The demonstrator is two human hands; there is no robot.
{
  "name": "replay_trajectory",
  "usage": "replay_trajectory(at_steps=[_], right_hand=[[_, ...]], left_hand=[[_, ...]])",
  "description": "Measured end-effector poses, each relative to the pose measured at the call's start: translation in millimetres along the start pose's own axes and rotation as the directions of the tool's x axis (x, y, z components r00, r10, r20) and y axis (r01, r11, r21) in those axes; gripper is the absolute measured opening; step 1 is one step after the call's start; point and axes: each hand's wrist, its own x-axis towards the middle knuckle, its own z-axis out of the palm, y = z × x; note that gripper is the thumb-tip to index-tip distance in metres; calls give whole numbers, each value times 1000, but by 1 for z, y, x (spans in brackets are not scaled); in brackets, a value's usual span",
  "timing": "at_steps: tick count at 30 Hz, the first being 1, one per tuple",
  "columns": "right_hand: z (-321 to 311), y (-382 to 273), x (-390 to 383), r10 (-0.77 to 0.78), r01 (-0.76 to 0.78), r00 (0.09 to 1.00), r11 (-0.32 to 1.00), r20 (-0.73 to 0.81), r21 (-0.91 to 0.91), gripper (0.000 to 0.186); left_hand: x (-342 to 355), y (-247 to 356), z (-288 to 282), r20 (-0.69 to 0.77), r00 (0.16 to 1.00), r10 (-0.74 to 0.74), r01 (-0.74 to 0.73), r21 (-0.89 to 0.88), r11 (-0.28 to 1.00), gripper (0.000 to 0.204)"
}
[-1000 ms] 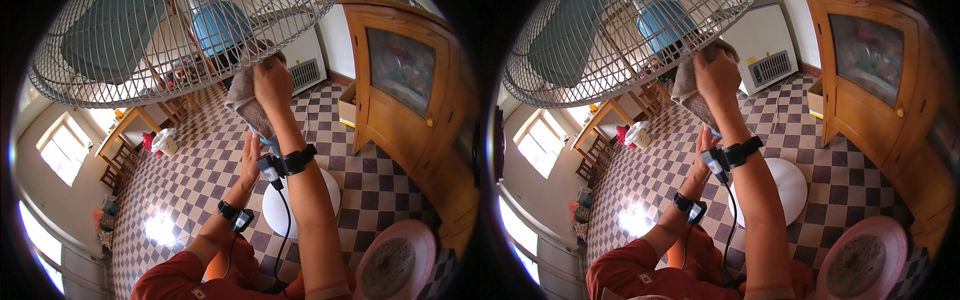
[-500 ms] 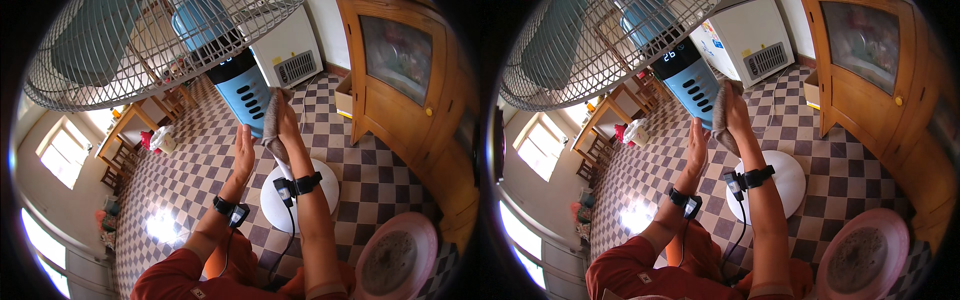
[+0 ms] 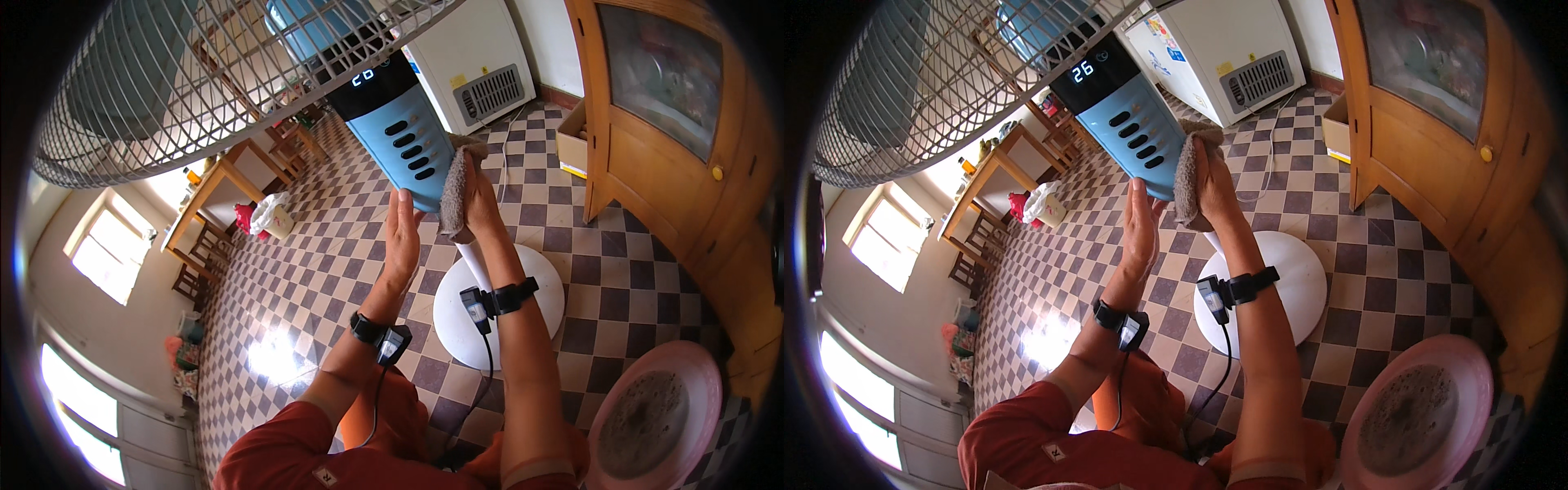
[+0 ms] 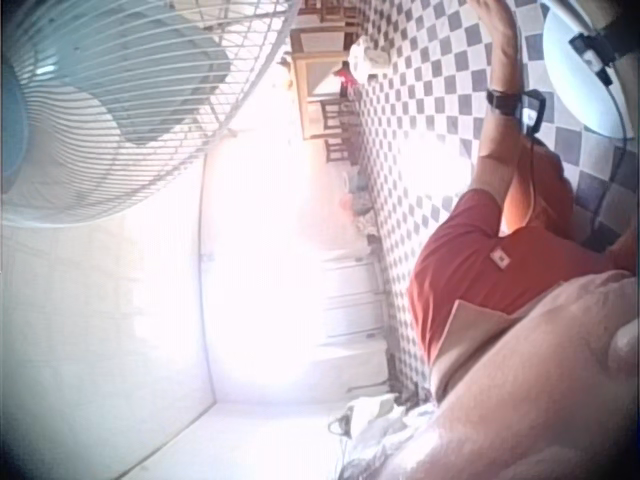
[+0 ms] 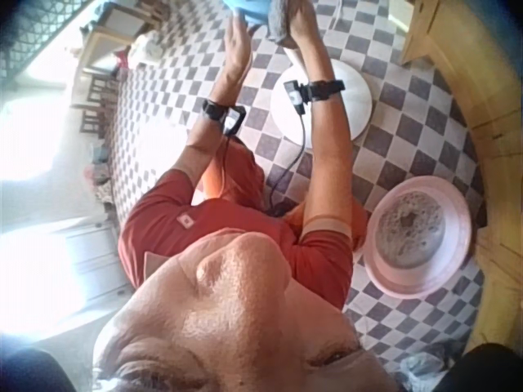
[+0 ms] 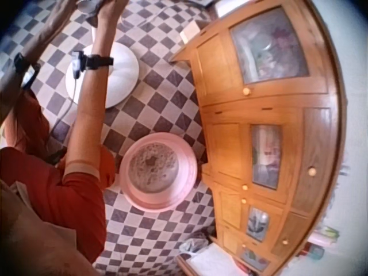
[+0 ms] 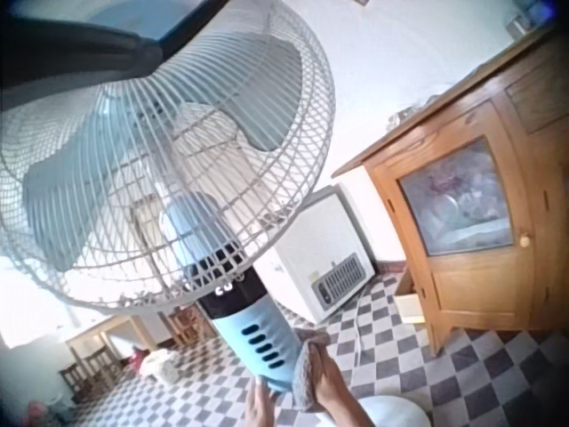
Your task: The person cleans a standing electric fan using a cloth. They wipe the front grill, the central motor housing, and the base of the fan. The person dips the cloth into a pink basin of water to wet it during the process.
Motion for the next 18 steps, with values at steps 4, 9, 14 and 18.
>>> replay_trajectory(at_steps=[4, 9, 14, 18], right_hand=[[0, 16, 1, -330, 303, 943, 902, -37, -309, 48], [1, 20, 2, -167, 155, 984, 974, -62, -163, 46], [5, 16, -3, -161, 136, 984, 957, -80, -256, 48], [2, 21, 0, -278, 206, 954, 882, -115, -425, 52]], left_hand=[[1, 8, 6, -4, 1000, -20, 20, -61, 998, 56], [-2, 9, 4, -7, 1000, -21, 21, -44, 999, 58], [-2, 7, -1, -26, 1000, -12, 11, -33, 999, 59], [1, 11, 2, -34, 999, 37, -39, -62, 997, 50]])
